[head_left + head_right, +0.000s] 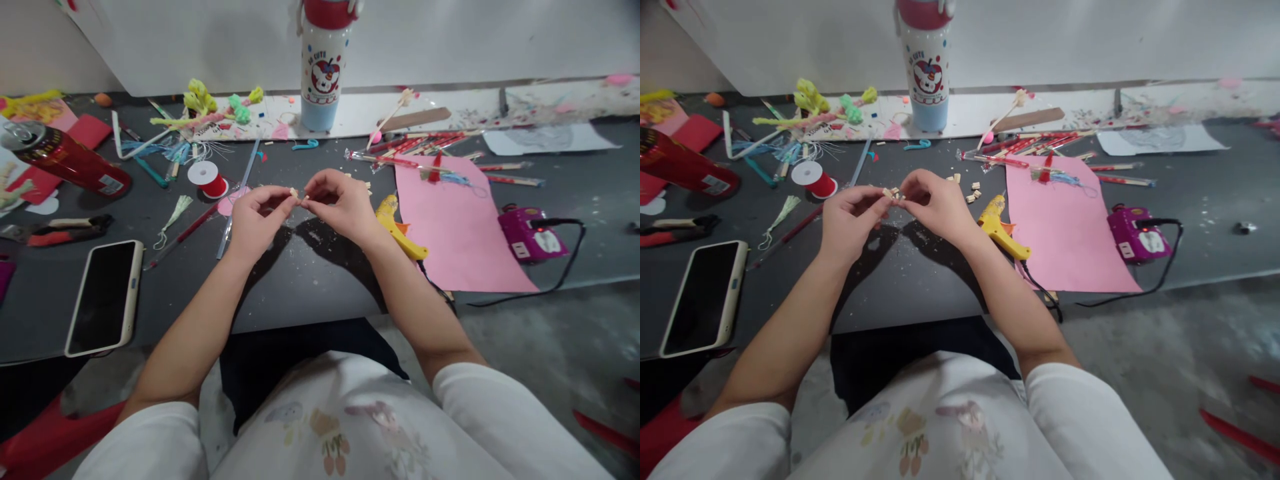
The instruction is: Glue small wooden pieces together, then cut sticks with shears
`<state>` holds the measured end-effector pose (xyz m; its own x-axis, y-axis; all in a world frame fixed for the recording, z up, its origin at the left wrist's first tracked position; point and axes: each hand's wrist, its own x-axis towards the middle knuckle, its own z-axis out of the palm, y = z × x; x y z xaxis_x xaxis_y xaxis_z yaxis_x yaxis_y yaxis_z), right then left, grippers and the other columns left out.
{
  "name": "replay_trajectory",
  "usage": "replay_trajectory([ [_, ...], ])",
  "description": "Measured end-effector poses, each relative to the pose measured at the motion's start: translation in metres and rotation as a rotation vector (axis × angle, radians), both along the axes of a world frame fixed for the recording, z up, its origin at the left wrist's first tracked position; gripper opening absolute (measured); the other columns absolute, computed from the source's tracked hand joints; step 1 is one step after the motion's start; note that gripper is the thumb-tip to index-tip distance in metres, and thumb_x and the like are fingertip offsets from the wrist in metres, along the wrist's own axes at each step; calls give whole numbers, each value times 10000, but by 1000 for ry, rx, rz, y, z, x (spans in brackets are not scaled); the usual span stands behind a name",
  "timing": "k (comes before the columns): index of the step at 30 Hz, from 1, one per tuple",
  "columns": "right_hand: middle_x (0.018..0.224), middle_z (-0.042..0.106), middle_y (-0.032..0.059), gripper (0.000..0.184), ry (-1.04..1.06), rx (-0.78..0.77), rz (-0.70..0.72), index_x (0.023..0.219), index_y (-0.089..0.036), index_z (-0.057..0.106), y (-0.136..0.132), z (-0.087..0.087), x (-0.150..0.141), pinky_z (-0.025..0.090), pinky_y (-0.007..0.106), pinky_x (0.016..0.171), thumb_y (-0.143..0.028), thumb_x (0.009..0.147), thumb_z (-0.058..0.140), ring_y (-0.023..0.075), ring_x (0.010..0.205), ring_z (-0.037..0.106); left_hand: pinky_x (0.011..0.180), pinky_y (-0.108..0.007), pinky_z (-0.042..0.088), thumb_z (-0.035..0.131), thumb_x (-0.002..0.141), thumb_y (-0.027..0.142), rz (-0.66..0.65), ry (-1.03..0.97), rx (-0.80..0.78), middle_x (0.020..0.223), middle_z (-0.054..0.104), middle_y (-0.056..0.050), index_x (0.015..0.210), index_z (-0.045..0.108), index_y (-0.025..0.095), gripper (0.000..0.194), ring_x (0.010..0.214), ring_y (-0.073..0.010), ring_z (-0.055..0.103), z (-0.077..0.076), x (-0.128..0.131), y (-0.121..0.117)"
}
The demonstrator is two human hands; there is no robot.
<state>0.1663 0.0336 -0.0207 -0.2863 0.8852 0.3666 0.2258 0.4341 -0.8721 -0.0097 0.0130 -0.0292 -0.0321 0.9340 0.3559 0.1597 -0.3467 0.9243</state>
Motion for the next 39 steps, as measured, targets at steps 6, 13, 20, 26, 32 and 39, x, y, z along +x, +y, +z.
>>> replay_trajectory([
  [6,794,711,8,99,77,34,24,840,-173,726,-3,7,3,525,275,684,-262,797,710,115,713,637,491,-198,513,782,754,406,0,-8,-5,805,755,-36,855,744,193,239,568,-94,640,4,2,-1],
  [13,894,728,11,111,44,148,13,877,-220,769,-6,14,8,535,285,724,-195,818,679,136,830,659,500,-206,519,783,753,361,11,18,5,805,757,-28,863,746,204,195,564,-94,640,9,2,-5],
  [20,883,700,-2,319,151,73,9,1083,-218,669,-9,8,4,597,314,795,-375,812,728,128,810,681,513,-210,522,799,729,373,22,26,12,834,766,-27,858,748,221,205,606,-104,660,12,3,-8],
  [26,852,680,-5,295,105,58,5,909,-195,661,-10,10,3,609,325,805,-461,801,731,120,787,669,537,-218,542,792,747,336,1,16,31,847,768,-25,861,747,230,162,644,-114,680,13,3,-9],
  [32,876,691,7,218,96,70,8,906,-185,700,-12,13,4,597,332,817,-388,828,709,128,812,667,541,-242,547,787,751,385,3,34,6,853,766,-27,869,746,247,186,652,-127,680,12,3,-9],
  [39,941,717,32,194,93,35,-2,961,-202,727,-15,19,4,589,351,833,-334,820,715,153,864,672,571,-263,558,767,768,431,6,65,-13,847,750,-30,880,734,251,215,688,-141,685,9,2,-8],
])
